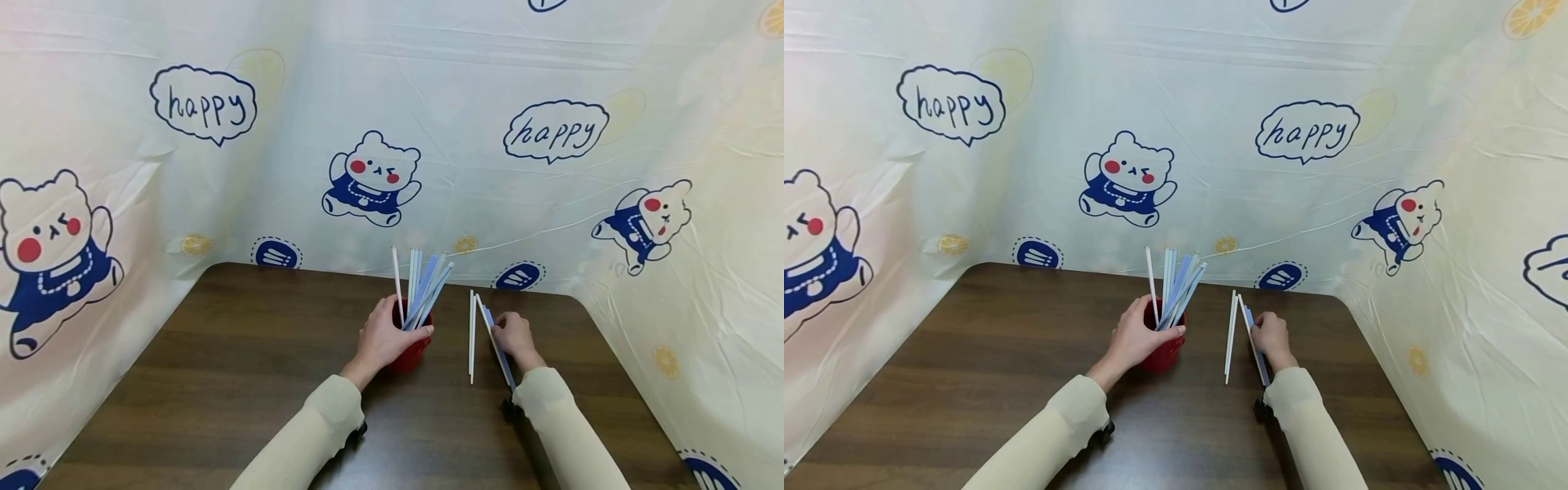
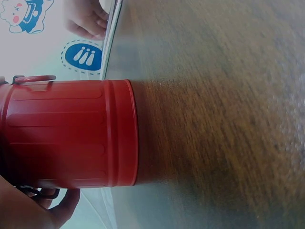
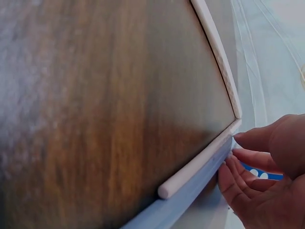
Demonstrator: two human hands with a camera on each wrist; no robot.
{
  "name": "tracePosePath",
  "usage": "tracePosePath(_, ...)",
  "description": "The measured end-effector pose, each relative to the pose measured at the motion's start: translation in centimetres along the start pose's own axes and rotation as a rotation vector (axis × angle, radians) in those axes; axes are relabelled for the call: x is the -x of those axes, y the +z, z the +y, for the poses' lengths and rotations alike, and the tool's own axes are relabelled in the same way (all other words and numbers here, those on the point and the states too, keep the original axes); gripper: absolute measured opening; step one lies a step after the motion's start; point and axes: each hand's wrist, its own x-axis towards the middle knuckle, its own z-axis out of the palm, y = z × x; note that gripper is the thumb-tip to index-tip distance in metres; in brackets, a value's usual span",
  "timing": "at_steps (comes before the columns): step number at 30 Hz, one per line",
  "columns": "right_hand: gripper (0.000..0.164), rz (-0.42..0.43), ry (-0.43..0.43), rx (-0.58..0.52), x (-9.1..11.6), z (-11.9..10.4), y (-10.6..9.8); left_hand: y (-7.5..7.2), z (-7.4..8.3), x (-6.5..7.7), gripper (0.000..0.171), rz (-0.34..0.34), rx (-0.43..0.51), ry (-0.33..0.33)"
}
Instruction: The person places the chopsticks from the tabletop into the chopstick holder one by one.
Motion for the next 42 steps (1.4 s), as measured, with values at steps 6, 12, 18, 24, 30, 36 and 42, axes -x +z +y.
tracePosePath(6,0.014,-0.017,-0.010,0.003,0.1,-0.1,-0.4,-0.1,0.0,0.0,0.078,-0.002,0.003,0.005)
tracePosePath(12,0.015,-0.036,-0.005,-0.011,0.2,0.5,-0.5,-0.1,0.1,0.1,0.078,0.003,0.001,0.006)
tracePosePath(18,0.013,-0.019,-0.024,0.000,0.2,0.8,-0.4,-0.1,0.1,0.1,0.077,0.005,0.006,0.003)
tracePosePath(24,0.008,-0.032,-0.048,0.077,0.2,0.6,-0.4,0.0,0.1,0.2,0.078,0.003,0.001,0.005)
tracePosePath(30,0.006,-0.081,-0.049,0.179,0.2,-0.1,-1.5,-0.2,0.2,0.1,0.077,0.006,0.008,0.004)
tracePosePath(36,0.006,-0.197,0.083,0.137,0.5,-0.4,-2.9,-0.1,0.2,0.0,0.077,0.007,0.009,0.007)
tracePosePath(42,0.007,-0.263,0.215,-0.007,0.9,0.2,-3.8,-0.1,0.1,0.0,0.076,0.007,0.012,0.008)
